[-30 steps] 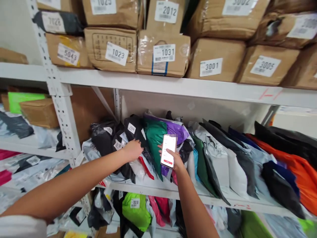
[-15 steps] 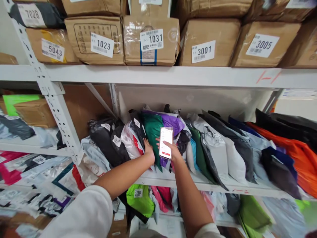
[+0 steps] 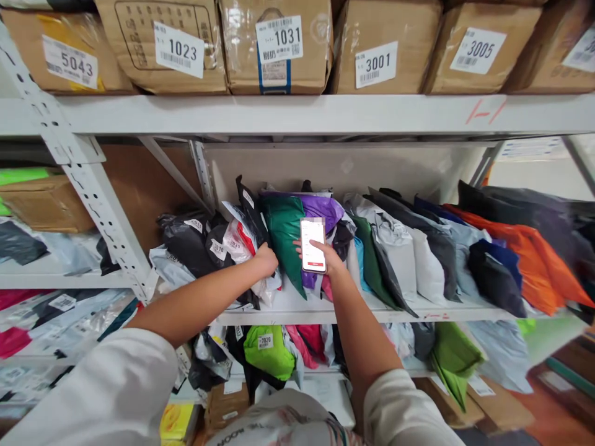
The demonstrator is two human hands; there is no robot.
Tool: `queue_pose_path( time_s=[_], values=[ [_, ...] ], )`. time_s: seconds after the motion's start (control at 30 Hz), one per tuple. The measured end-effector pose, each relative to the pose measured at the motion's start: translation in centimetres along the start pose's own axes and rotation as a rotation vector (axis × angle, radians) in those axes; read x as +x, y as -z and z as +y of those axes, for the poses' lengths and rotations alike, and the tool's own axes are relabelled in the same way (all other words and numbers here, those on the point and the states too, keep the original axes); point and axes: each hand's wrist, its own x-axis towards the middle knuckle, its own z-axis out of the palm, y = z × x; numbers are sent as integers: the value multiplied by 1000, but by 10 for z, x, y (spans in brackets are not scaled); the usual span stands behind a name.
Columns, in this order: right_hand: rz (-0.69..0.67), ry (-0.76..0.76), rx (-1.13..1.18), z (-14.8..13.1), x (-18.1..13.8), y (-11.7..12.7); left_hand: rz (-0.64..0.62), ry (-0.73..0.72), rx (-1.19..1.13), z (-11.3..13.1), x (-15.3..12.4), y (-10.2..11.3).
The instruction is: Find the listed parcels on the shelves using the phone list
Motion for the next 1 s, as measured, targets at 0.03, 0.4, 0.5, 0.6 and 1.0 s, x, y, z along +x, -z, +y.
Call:
queue_pose_path(
  time_s=[0.03,0.4,0.5,0.6,1.0],
  values=[
    [-11,-13,-2,-2,1,2,5,-5,-5,-3,1,-1],
    [-111,-129,-43,-16,6,16,-6,-64,2,-4,-3,3],
    [-135,-142,-55,-16,7,18,-15,-98,17,-5,-10,9],
    [-167,-139,-64,-13,6,18,-46,-183,4,-13,-15,22],
    [-239,-129,-40,-2,9,28,359,-56,-78,-7,0,47]
  ],
)
